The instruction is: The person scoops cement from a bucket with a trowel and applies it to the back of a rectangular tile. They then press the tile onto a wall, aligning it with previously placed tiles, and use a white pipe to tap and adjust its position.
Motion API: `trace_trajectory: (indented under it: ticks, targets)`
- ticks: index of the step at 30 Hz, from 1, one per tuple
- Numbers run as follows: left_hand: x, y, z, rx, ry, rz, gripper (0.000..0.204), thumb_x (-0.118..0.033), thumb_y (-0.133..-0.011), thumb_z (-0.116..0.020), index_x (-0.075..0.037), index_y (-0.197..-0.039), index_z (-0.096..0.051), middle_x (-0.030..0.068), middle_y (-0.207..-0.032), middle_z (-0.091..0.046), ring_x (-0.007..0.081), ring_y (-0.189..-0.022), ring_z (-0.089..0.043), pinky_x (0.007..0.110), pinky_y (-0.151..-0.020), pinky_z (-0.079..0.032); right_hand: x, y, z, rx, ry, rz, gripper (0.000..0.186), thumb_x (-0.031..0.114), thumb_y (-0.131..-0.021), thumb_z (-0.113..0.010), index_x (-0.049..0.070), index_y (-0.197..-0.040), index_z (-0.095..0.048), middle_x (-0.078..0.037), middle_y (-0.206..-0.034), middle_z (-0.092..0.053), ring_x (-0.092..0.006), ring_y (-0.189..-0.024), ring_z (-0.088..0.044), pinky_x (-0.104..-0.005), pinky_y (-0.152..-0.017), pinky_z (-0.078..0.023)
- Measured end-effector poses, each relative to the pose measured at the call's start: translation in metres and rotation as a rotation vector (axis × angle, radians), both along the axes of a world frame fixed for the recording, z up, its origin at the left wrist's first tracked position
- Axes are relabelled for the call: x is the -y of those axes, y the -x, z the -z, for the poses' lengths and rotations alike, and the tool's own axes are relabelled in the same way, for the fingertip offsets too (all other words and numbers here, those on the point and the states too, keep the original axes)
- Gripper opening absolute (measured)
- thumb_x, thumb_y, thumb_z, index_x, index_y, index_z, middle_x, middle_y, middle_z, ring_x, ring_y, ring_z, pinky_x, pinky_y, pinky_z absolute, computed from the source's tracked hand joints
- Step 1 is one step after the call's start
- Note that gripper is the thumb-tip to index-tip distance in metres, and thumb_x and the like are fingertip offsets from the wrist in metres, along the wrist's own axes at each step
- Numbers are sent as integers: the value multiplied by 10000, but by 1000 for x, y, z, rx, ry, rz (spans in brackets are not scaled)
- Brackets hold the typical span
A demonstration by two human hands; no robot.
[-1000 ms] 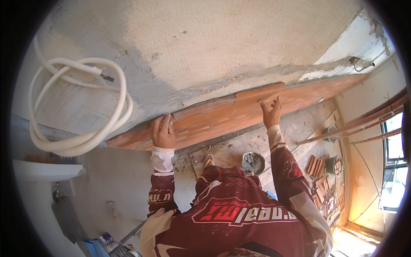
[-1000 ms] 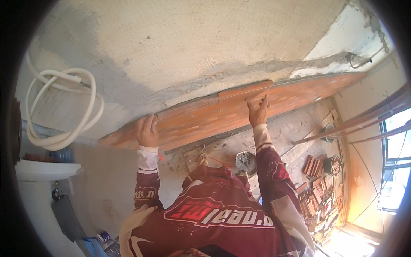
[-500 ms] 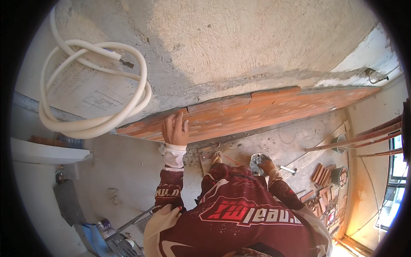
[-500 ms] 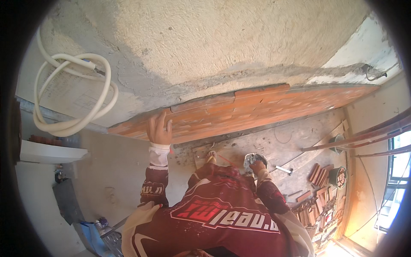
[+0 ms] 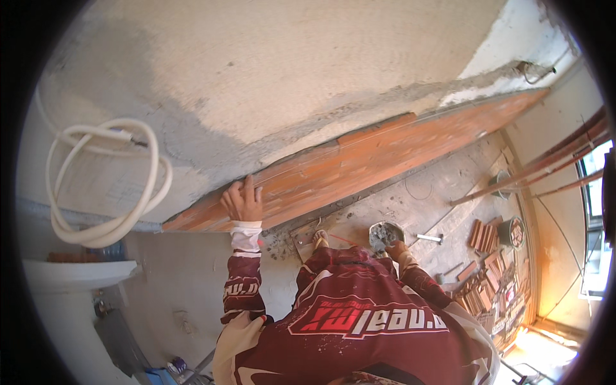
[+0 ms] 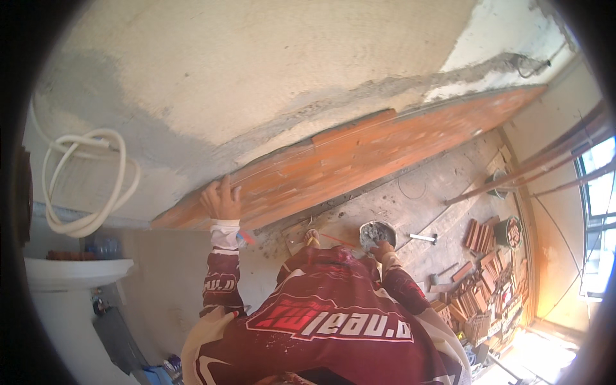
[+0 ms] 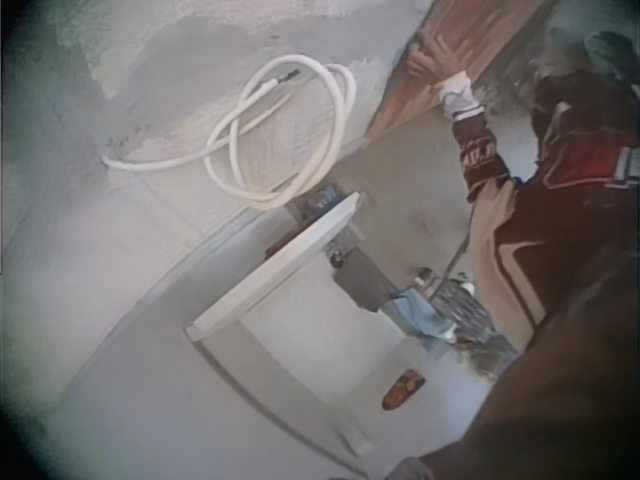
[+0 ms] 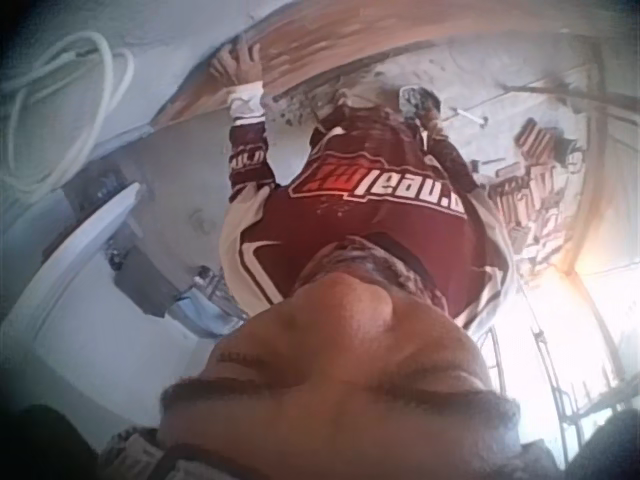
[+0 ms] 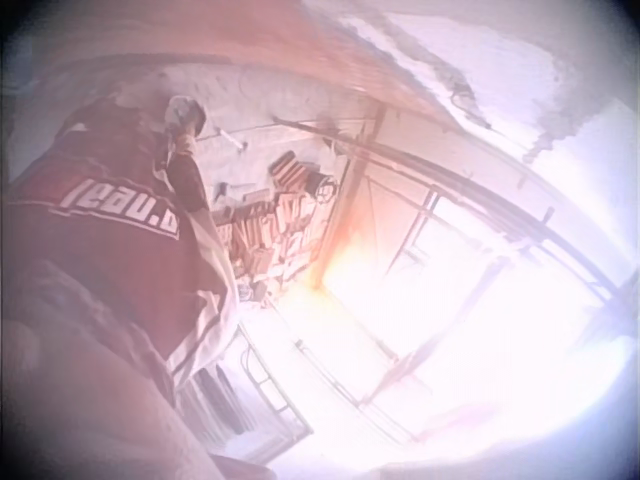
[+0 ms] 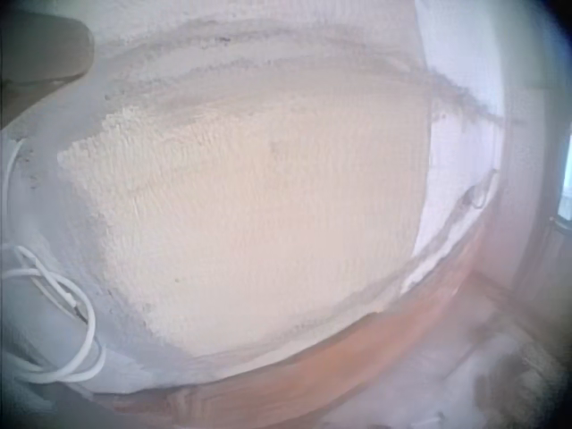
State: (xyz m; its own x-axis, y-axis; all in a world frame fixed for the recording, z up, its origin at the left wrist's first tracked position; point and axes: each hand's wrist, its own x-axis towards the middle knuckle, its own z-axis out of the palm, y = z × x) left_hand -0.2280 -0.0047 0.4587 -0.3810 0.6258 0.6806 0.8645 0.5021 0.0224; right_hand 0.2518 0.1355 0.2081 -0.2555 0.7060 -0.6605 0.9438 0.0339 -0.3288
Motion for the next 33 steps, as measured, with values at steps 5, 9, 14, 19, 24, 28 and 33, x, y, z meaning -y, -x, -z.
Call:
trace_trajectory:
  ticks: [5,9,14,19,24,28,33]
  targets:
    - [-10,0,4,-48,-6,32,463,-231,-718,-798,-167,-1146,-632,76,-1020,-508,283,-926,-498,461,-797,-393,-2,-10,33,-43,1,5,537,386,-774,-683,88,-1218,-629,-200,-1224,-612,-358,-1161,-570,-407,-997,-449]
    - [-4,0,4,-67,8,10,428,-263,-751,-782,-155,-1137,-634,79,-1017,-511,282,-909,-495,457,-789,-392,-7,0,6,-24,32,79,524,384,-778,-678,105,-1218,-634,-198,-1228,-610,-359,-1166,-566,-410,-1004,-442]
    - [-4,-1,0,-98,18,11,414,-271,-760,-776,-153,-1132,-638,81,-1026,-511,283,-919,-494,450,-787,-392,-7,-7,-23,-72,7,73,536,400,-778,-679,111,-1226,-633,-199,-1219,-615,-359,-1159,-569,-401,-999,-445]
    - [-18,-30,-7,-50,-11,43,437,-271,-741,-788,-149,-1135,-644,84,-1031,-513,285,-943,-494,458,-798,-393,0,-38,-3,-55,-79,55,476,415,-802,-627,54,-1107,-675,-190,-1142,-648,-358,-1096,-599,-415,-945,-473]
    - [-53,-72,-7,46,-49,272,431,-240,-737,-783,-141,-1135,-650,77,-1035,-515,279,-954,-492,463,-800,-388,10,-48,14,-9,-96,-10,355,370,-836,-591,66,-980,-703,-184,-1083,-657,-371,-1031,-617,-430,-887,-495]
    - [-108,-89,-27,68,28,325,404,-210,-751,-762,-135,-1134,-655,71,-1005,-530,271,-939,-497,443,-807,-386,-5,-31,20,-61,-219,-183,307,338,-886,-558,82,-978,-702,-191,-1052,-653,-381,-992,-622,-435,-864,-497]
    - [-154,-105,-39,119,159,385,350,-188,-774,-726,-137,-1116,-669,59,-940,-531,267,-922,-501,434,-802,-386,-67,101,-78,-566,-345,-93,406,393,-882,-595,16,-1019,-663,-189,-1036,-669,-346,-946,-641,-418,-828,-503]
